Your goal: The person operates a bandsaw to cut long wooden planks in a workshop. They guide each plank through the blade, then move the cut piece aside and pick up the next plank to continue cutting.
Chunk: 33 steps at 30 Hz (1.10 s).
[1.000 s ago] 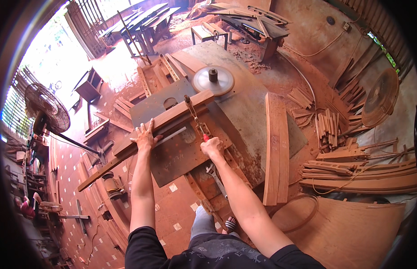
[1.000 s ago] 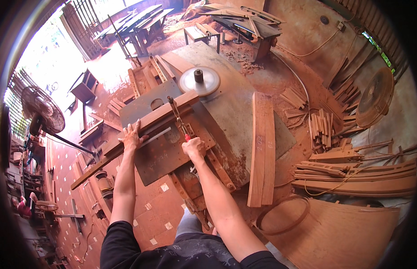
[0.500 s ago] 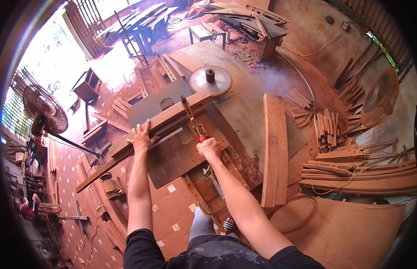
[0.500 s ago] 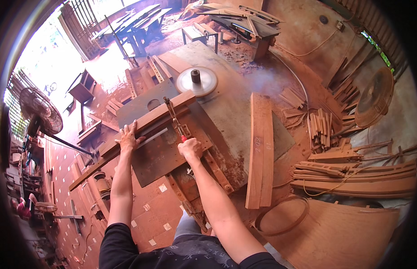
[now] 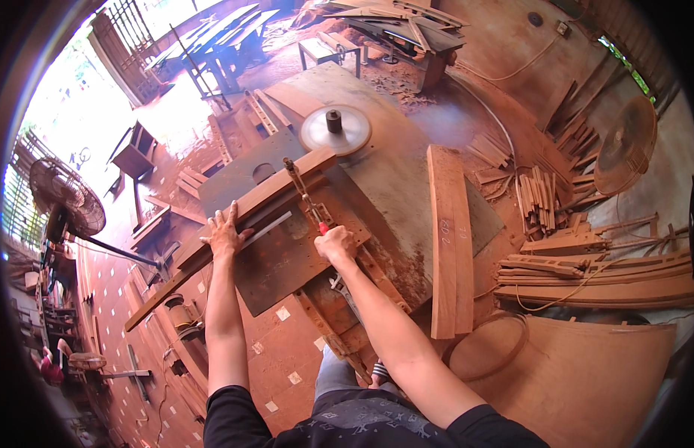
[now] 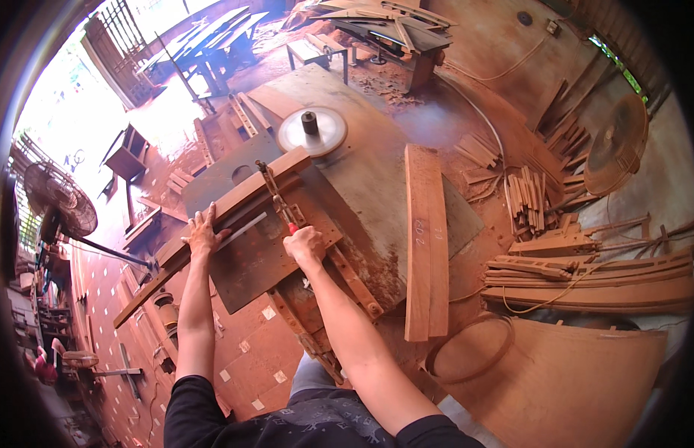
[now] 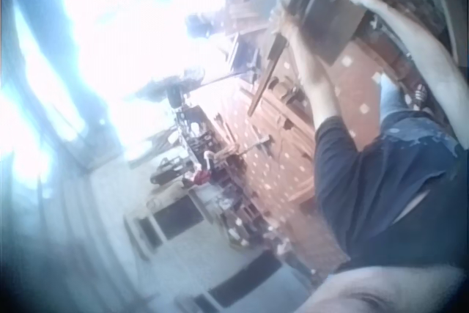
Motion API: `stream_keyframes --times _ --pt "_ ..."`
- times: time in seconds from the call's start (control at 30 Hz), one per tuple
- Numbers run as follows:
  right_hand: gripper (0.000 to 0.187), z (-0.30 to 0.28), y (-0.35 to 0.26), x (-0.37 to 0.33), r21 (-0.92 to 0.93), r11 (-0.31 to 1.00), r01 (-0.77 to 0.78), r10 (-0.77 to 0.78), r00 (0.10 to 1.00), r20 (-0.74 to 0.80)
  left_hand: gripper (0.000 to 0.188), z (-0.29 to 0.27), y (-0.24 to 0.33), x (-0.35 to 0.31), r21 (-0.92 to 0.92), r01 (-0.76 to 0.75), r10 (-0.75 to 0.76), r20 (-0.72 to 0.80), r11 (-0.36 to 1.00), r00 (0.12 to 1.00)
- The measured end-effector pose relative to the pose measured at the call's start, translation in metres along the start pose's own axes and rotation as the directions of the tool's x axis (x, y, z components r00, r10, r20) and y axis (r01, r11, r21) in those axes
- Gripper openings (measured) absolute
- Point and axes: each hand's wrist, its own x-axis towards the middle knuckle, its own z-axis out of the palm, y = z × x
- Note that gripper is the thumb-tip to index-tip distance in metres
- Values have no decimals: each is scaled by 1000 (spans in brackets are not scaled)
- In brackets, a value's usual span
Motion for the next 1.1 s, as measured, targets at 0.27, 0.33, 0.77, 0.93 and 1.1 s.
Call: stream_keyframes --times 0.27,0.33,0.77,0.93,1.1 --pt "29 13 4 8 10 998 60 -59 997 -55 103 2 0 1 1 1 -1 -19 1000 1000" --pt "30 13 6 11 22 998 58 -56 996 -69 103 2 4 2 -2 -10 10 -20 1000 1000" --pt "32 56 22 46 221 962 160 -134 983 -126 102 3 4 3 -3 -22 22 -30 1000 999" --pt "30 65 27 60 130 967 218 -202 971 -125 102 1 6 3 -13 -32 32 -42 999 999" --pt "29 42 7 20 225 966 126 -125 992 -21 102 7 -15 -1 4 14 -14 -37 1000 999"
